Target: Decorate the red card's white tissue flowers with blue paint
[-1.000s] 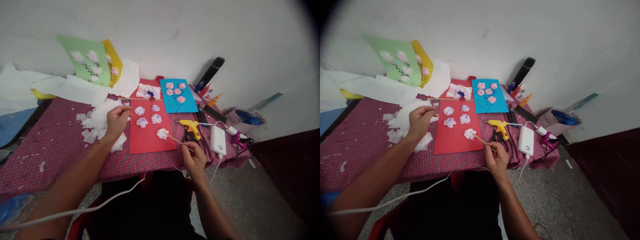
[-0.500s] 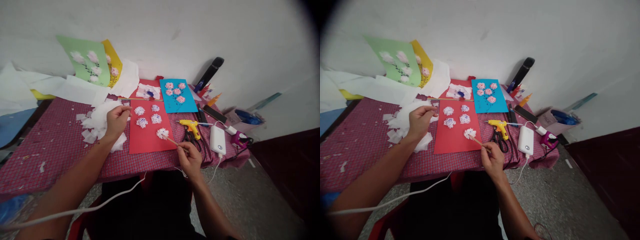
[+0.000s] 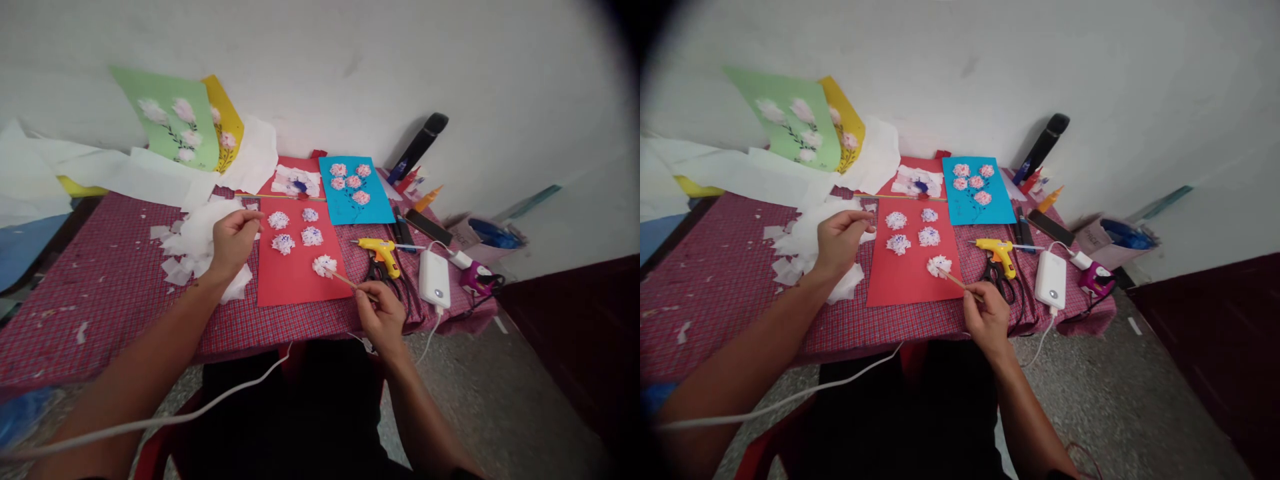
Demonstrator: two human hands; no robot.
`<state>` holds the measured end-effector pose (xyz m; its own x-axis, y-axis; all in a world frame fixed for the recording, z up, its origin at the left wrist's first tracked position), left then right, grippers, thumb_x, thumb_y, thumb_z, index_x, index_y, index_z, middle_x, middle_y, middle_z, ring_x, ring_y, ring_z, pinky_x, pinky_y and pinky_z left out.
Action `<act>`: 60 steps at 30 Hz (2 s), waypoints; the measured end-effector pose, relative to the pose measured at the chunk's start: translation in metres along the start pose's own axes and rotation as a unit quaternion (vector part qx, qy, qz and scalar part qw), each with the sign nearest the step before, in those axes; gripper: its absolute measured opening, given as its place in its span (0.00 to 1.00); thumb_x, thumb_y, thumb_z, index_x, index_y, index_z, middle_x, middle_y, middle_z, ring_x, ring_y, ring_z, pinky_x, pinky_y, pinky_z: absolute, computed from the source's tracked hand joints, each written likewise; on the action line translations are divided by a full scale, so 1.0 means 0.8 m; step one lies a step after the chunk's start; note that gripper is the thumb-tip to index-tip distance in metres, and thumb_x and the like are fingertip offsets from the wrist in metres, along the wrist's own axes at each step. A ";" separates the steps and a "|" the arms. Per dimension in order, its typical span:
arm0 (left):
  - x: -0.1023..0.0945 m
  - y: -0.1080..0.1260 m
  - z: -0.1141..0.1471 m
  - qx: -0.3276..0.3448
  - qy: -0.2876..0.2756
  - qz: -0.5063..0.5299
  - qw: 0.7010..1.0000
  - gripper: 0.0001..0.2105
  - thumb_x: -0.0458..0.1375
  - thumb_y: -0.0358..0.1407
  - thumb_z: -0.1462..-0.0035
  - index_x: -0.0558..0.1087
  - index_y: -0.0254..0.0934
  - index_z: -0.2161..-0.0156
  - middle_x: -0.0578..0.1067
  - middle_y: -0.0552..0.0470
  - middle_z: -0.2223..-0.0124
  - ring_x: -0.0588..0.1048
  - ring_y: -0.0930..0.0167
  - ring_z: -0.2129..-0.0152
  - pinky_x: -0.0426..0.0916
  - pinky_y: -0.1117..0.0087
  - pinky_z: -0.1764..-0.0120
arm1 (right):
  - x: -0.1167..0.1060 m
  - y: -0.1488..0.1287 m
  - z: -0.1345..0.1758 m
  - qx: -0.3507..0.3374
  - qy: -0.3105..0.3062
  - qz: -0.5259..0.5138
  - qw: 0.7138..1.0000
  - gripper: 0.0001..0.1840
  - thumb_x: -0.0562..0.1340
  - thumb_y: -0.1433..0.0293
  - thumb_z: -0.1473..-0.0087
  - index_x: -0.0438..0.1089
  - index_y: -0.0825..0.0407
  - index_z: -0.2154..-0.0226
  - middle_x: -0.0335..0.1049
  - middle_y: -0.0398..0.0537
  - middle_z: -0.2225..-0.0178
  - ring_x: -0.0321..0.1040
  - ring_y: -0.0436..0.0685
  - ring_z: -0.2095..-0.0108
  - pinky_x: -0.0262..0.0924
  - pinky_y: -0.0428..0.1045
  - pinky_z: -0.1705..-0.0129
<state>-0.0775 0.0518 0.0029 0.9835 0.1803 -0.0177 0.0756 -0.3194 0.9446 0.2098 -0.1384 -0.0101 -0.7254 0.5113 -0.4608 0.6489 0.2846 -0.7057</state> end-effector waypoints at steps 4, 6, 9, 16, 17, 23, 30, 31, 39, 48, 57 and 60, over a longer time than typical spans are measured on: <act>0.000 -0.001 0.000 -0.002 -0.001 0.005 1.000 0.09 0.61 0.33 0.45 0.83 0.39 0.62 0.79 0.53 0.72 0.74 0.74 0.76 0.66 0.72 0.73 | -0.003 0.002 -0.002 0.010 0.018 0.016 1.000 0.04 0.63 0.68 0.37 0.75 0.48 0.62 0.75 0.44 0.68 0.72 0.55 0.68 0.68 0.51 0.64; 0.000 -0.001 -0.001 0.000 -0.002 0.004 1.000 0.09 0.60 0.32 0.45 0.83 0.40 0.62 0.79 0.53 0.72 0.73 0.74 0.77 0.65 0.72 0.74 | -0.002 0.002 -0.002 0.005 0.016 0.017 1.000 0.04 0.63 0.68 0.37 0.75 0.48 0.63 0.76 0.45 0.67 0.73 0.56 0.67 0.68 0.51 0.63; 0.001 -0.002 -0.001 0.000 0.001 -0.002 1.000 0.09 0.60 0.32 0.45 0.83 0.41 0.62 0.79 0.54 0.72 0.73 0.74 0.78 0.65 0.72 0.74 | -0.002 0.002 -0.001 -0.006 0.004 0.006 1.000 0.04 0.63 0.69 0.38 0.75 0.47 0.62 0.76 0.45 0.66 0.73 0.56 0.67 0.68 0.52 0.63; 0.001 -0.002 -0.001 0.001 -0.002 0.004 1.000 0.09 0.60 0.32 0.45 0.83 0.41 0.63 0.79 0.53 0.72 0.74 0.74 0.76 0.67 0.72 0.73 | -0.012 0.008 0.002 0.015 0.043 0.013 0.999 0.04 0.63 0.68 0.38 0.75 0.47 0.63 0.75 0.44 0.67 0.72 0.55 0.69 0.68 0.51 0.65; 0.001 -0.002 -0.001 0.001 -0.002 0.003 1.000 0.09 0.60 0.33 0.46 0.83 0.41 0.63 0.79 0.53 0.72 0.74 0.74 0.76 0.67 0.72 0.73 | -0.013 0.008 0.003 0.017 0.045 0.019 0.999 0.04 0.63 0.68 0.38 0.75 0.47 0.63 0.75 0.44 0.68 0.72 0.56 0.69 0.68 0.51 0.65; 0.001 -0.003 -0.002 0.003 0.001 0.009 1.000 0.09 0.61 0.33 0.46 0.83 0.41 0.63 0.79 0.53 0.72 0.74 0.74 0.77 0.67 0.72 0.73 | -0.009 0.002 0.005 0.001 0.029 0.038 0.999 0.04 0.62 0.68 0.37 0.74 0.47 0.63 0.75 0.45 0.67 0.73 0.56 0.68 0.69 0.51 0.64; 0.001 -0.001 -0.001 0.003 0.000 0.004 1.000 0.08 0.61 0.32 0.45 0.83 0.40 0.62 0.79 0.54 0.72 0.74 0.74 0.76 0.67 0.72 0.72 | -0.008 -0.002 -0.002 -0.006 0.008 0.032 0.999 0.04 0.62 0.69 0.38 0.75 0.47 0.63 0.75 0.44 0.68 0.73 0.55 0.68 0.69 0.51 0.65; 0.001 -0.001 -0.001 0.004 0.000 0.003 1.000 0.09 0.61 0.32 0.45 0.83 0.40 0.62 0.79 0.53 0.72 0.74 0.74 0.76 0.67 0.72 0.72 | -0.008 -0.002 -0.003 -0.007 0.013 0.033 0.999 0.04 0.62 0.69 0.38 0.75 0.47 0.63 0.75 0.44 0.68 0.73 0.55 0.68 0.69 0.51 0.65; 0.000 0.001 0.001 0.000 -0.008 -0.002 1.000 0.09 0.60 0.32 0.45 0.83 0.40 0.62 0.79 0.54 0.72 0.74 0.74 0.76 0.68 0.72 0.71 | -0.022 -0.002 -0.023 0.000 0.021 0.012 1.000 0.04 0.64 0.68 0.38 0.76 0.47 0.62 0.75 0.44 0.68 0.72 0.55 0.69 0.67 0.52 0.66; 0.001 0.002 0.003 -0.013 -0.022 -0.001 1.000 0.09 0.61 0.33 0.45 0.83 0.40 0.62 0.80 0.53 0.71 0.74 0.73 0.77 0.67 0.72 0.73 | 0.066 0.008 -0.250 -0.055 -0.022 0.026 0.998 0.05 0.62 0.69 0.42 0.74 0.50 0.68 0.76 0.45 0.70 0.72 0.55 0.69 0.67 0.52 0.63; -0.001 0.004 0.004 -0.026 -0.026 -0.008 0.999 0.09 0.60 0.33 0.45 0.83 0.40 0.61 0.80 0.55 0.70 0.76 0.72 0.73 0.70 0.72 0.68 | 0.185 0.057 -0.335 -0.007 -0.090 0.099 0.991 0.07 0.59 0.73 0.44 0.74 0.53 0.68 0.78 0.51 0.67 0.72 0.59 0.64 0.62 0.53 0.59; -0.001 0.005 0.005 -0.026 -0.026 -0.012 0.999 0.10 0.60 0.34 0.45 0.83 0.39 0.61 0.80 0.55 0.70 0.76 0.72 0.73 0.70 0.72 0.68 | 0.186 0.058 -0.334 -0.016 -0.093 0.109 0.989 0.08 0.58 0.71 0.44 0.74 0.52 0.68 0.78 0.50 0.67 0.73 0.60 0.64 0.63 0.53 0.59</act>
<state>-0.0775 0.0467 0.0055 0.9888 0.1384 -0.0563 0.0921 -0.2674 0.9592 0.1935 0.1674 0.0322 -0.5948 0.4054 -0.6942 0.7997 0.2108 -0.5622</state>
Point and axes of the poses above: each hand's wrist, its own z-axis away from the middle knuckle, its own x-axis out of the palm, y = z × x, the point moved 1 cm from there along -z, towards the middle knuckle
